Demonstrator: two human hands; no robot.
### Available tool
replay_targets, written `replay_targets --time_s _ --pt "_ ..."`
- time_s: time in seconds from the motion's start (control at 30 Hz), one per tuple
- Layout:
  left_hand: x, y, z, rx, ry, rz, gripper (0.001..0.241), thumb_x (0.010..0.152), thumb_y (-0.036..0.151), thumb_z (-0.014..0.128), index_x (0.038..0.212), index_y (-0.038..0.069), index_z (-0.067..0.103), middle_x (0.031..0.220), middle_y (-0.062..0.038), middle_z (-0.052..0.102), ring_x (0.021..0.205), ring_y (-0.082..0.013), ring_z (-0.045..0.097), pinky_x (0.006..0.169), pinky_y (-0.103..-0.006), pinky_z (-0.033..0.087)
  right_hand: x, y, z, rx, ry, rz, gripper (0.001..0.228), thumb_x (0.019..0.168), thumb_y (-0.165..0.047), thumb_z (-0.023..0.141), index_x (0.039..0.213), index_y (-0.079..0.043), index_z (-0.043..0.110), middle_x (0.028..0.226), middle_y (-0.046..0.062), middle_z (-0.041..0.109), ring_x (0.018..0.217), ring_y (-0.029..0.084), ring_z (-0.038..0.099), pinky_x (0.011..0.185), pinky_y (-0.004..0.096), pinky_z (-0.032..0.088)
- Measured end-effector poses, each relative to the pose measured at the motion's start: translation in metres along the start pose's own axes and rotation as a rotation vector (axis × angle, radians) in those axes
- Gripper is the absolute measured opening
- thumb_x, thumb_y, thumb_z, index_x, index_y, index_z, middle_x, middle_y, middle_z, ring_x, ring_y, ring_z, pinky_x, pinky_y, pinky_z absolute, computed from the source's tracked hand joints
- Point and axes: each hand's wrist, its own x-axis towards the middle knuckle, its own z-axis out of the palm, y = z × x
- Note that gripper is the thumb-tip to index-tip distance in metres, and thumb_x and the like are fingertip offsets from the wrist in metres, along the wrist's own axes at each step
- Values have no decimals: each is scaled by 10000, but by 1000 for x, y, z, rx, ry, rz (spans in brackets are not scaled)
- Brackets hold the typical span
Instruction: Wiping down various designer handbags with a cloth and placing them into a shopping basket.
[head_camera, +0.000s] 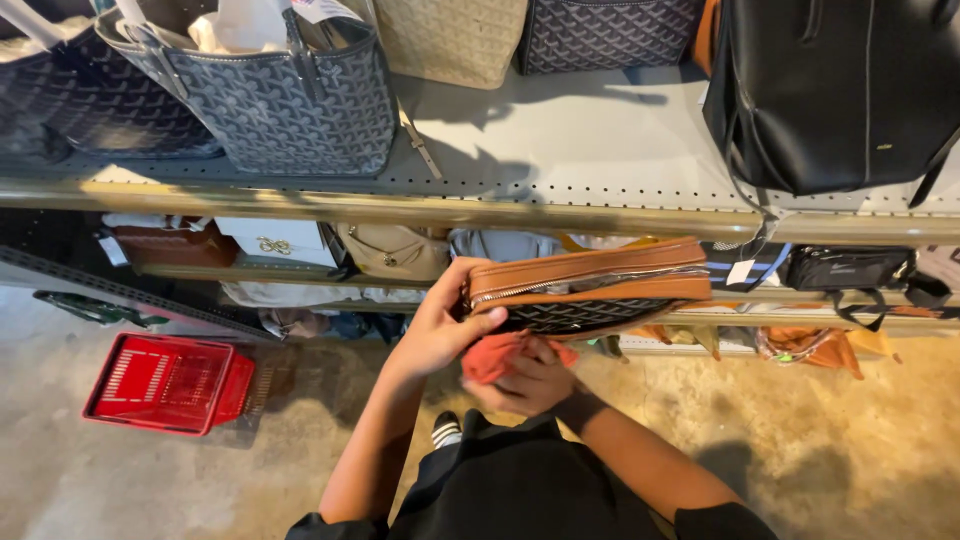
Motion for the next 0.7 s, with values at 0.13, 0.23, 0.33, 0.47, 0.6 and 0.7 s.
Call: replay_targets --time_s 0.13,0.23,0.33,0.47,0.6,0.7 --pt "-1 2 -9 -60 10 21 521 863 69 787 1335 36 568 1121 -132 652 991 -176 550 861 -362 504 -14 28 -12 90 -176 103 171 943 -117 607 938 -278 665 950 -54 648 912 177 567 1062 479 401" --pt "-4 8 -18 -104 53 41 514 883 88 764 1346 40 548 1113 -118 632 990 -172 561 841 -329 494 -130 80 1 -75 -76 227 74 858 -19 682 907 -54 640 1031 137 635 981 324 594 982 499 470" --pt "-5 6 -18 -150 88 54 522 885 102 757 1355 41 537 1126 -122 628 993 -168 572 829 -310 494 -120 78 1 -141 151 338 298 938 -101 557 1156 55 687 1254 328 641 1116 446 650 1013 501 525" --pt "0 -1 -16 -185 93 67 520 902 134 748 1364 42 527 1194 -126 618 1066 -163 539 894 -311 477 -101 16 37 105 205 395 380 1013 -54 407 1316 -64 637 1213 163 640 1044 235 665 1006 414 516" --pt "0 12 -23 -163 56 51 506 906 106 743 1357 42 522 1206 -120 616 1085 -155 534 918 -320 483 17 -24 2 868 -288 942 254 788 -168 793 983 -73 660 925 3 674 775 191 628 768 318 520" --pt "-7 16 -28 -132 1 5 518 898 81 740 1366 33 521 1222 -131 608 1101 -174 527 946 -346 482 14 -15 4 -112 40 207 121 873 -285 816 983 -331 795 925 83 754 882 255 683 1025 470 478"
